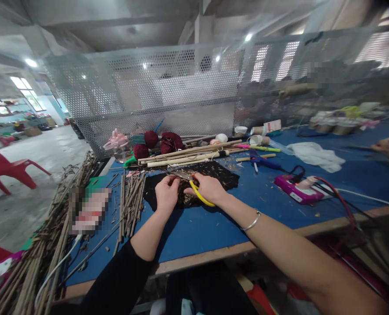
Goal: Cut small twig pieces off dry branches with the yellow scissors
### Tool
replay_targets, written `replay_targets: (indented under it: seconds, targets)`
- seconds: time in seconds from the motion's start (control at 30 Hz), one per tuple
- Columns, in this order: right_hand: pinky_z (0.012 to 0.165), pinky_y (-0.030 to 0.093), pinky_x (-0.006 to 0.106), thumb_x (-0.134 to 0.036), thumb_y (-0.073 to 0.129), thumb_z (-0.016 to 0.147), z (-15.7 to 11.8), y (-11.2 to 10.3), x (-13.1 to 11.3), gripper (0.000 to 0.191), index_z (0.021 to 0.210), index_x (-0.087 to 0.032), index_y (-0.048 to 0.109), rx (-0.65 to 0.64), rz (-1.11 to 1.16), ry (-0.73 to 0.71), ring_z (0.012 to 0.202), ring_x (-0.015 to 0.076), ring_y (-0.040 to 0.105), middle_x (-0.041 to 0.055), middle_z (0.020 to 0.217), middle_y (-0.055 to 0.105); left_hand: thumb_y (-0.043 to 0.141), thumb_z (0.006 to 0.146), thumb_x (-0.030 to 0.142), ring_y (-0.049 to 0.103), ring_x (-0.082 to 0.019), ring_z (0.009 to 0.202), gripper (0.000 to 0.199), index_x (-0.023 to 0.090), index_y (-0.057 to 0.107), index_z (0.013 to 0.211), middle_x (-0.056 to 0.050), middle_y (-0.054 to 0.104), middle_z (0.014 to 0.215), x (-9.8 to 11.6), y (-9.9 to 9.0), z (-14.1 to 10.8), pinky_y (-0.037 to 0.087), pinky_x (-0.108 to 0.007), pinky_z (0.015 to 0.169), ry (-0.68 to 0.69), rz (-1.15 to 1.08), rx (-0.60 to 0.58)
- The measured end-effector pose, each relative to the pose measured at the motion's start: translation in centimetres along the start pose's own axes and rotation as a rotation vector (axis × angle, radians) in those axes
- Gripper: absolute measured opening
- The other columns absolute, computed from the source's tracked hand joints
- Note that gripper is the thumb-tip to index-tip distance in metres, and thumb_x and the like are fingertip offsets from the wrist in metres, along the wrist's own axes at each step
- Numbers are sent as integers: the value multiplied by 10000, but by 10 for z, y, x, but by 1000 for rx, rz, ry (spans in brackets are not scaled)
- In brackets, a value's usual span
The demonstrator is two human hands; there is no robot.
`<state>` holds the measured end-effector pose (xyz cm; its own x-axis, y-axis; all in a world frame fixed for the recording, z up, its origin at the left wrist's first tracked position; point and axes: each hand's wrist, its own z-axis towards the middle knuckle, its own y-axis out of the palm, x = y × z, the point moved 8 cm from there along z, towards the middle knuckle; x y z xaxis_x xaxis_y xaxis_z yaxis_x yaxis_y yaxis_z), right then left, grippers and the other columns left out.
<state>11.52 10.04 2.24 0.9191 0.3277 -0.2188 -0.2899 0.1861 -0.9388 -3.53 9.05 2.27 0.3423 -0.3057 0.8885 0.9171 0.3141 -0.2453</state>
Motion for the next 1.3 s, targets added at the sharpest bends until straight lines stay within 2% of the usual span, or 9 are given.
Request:
replay_targets:
  seconds: [0.17,0.4,0.53,0.63,0.77,0.97,1.17,1.3]
  targets:
    - [560,325,240,-677,424,706,2,-1,2,521,900,-204,523,7,39,-4,738,193,602,35,771,639,500,764,361,587,-147,746,289,143,645,883,-59,664,837,3,4,0,447,-232,675,18,-115,-41]
    - [576,334,248,-671,460,686,0,1,-1,539,930,-193,510,-5,34,-1,743,200,599,50,793,631,481,759,359,524,-107,569,279,132,632,820,-26,615,680,-1,6,-1,412,-186,491,-75,-167,-49]
    - [651,355,260,-661,547,619,-2,-5,-5,635,1023,-178,463,69,82,-33,837,212,578,75,911,605,489,745,304,533,-111,595,230,128,628,799,-31,622,692,-1,11,-3,419,-195,541,-81,-203,-65]
    - [666,350,257,-615,595,610,-2,-5,-7,617,1018,-173,458,92,116,-49,854,206,569,80,931,587,492,738,287,531,-110,606,207,129,624,761,-24,617,680,0,14,-4,417,-200,578,-77,-222,-81]
    - [625,342,251,-603,583,636,-2,2,-5,565,984,-177,456,62,127,-23,800,205,584,61,856,600,495,745,329,521,-109,603,243,127,626,779,-19,604,664,2,15,-6,405,-199,566,-83,-253,-86]
    - [603,343,242,-624,567,636,-1,5,-4,593,1014,-181,460,12,126,-1,782,202,594,63,833,616,477,766,355,522,-111,607,279,132,626,843,-28,612,694,1,14,-6,399,-198,558,-65,-234,-85]
    - [577,340,239,-669,518,640,-1,6,-2,570,943,-186,503,-48,98,46,764,203,597,57,810,620,476,765,376,507,-103,557,277,141,612,710,-15,592,628,-4,10,-5,399,-200,551,-67,-132,-48]
    - [560,333,244,-694,461,662,-1,7,0,552,888,-193,518,-53,78,64,738,204,596,59,797,628,475,764,400,493,-95,520,289,143,604,736,-11,567,612,-10,11,-4,401,-193,490,-117,-155,-57]
